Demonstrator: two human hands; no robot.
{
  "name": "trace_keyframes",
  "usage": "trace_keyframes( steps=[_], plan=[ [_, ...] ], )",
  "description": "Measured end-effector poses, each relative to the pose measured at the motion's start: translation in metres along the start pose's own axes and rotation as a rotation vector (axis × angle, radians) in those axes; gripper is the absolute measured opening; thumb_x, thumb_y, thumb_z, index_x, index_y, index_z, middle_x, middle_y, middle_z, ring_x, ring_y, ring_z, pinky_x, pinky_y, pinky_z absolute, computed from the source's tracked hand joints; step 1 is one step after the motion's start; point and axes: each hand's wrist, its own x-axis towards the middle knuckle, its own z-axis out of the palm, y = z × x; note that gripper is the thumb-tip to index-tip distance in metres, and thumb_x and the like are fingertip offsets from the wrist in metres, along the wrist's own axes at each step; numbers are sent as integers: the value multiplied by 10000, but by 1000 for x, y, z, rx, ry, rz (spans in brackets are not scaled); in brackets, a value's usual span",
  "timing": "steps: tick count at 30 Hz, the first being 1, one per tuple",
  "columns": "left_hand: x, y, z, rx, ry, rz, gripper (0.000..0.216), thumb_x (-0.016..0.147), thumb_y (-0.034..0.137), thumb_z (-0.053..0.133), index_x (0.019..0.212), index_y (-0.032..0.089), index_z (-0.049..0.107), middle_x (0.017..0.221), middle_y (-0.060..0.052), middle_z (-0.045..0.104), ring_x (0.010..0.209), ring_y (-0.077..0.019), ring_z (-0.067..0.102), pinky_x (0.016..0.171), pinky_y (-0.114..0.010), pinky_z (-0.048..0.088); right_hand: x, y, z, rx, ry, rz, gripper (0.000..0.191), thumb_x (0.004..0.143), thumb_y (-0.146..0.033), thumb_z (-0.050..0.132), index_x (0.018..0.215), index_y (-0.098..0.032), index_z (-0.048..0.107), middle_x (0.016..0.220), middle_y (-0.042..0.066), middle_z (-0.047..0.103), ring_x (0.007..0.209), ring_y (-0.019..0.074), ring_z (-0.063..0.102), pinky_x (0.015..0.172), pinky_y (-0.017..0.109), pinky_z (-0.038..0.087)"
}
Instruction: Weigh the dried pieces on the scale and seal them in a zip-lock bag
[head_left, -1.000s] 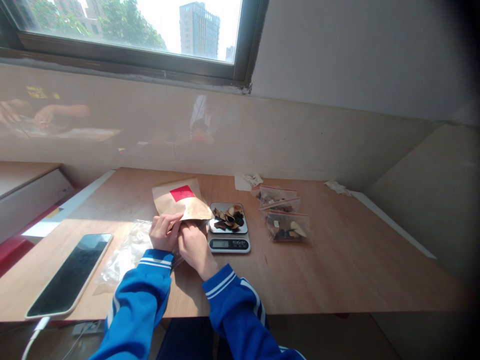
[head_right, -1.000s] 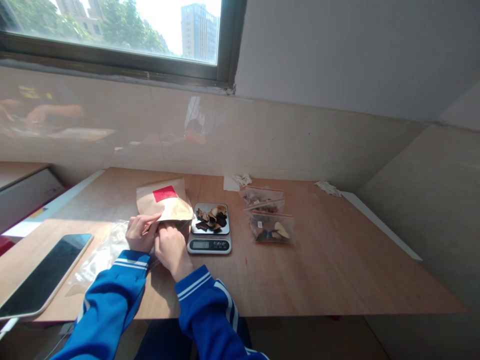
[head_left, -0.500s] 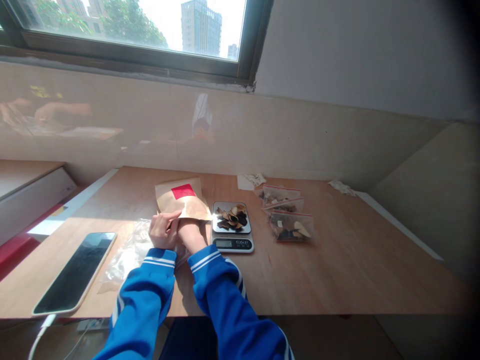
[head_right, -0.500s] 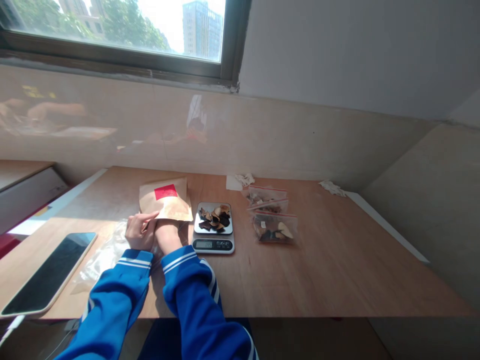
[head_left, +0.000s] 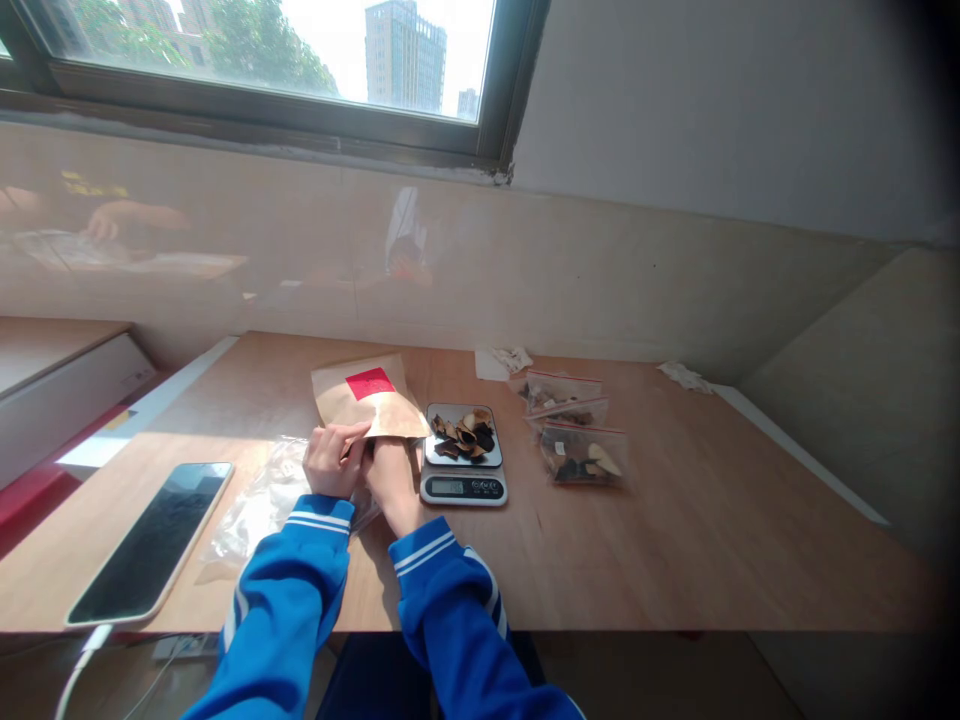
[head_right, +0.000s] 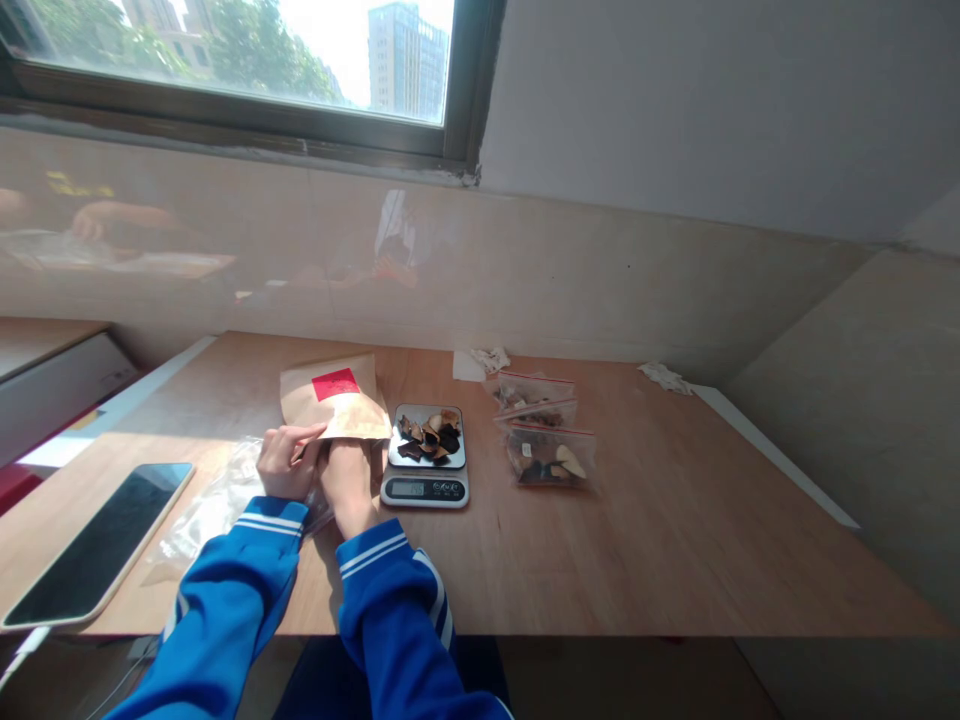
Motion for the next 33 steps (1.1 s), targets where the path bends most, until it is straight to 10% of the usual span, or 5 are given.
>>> trace_keyframes(
  steps=[13, 25, 33],
  plan=[
    [-4, -6, 3, 66, -33, -81, 144, 842, 267, 588, 893, 231, 718, 819, -42, 708, 729, -198, 550, 728, -327, 416, -51, 18, -57, 26, 24, -163, 292, 918, -236, 492, 1204, -203, 544, 1016, 70, 663, 917, 199, 625, 845, 352, 529],
    [1, -13, 11, 239, -221, -589, 184, 776, 178, 549, 899, 249, 666, 1069, -66, 671, 1053, -302, 522, 901, -464, 302, -61, 79, -130, -41, 424, 37, 351, 911, -209, 453, 1256, -184, 515, 1143, 106, 631, 1035, 197, 605, 891, 374, 506],
    [-3, -20, 13, 219, -238, -601, 201, 769, 166, 550, 918, 230, 669, 1088, -73, 658, 1082, -323, 481, 919, -504, 323, -67, 74, -135, -174, 337, 89, 228, 925, -219, 396, 979, -189, 616, 885, 55, 626, 828, 198, 556, 793, 350, 430]
  ],
)
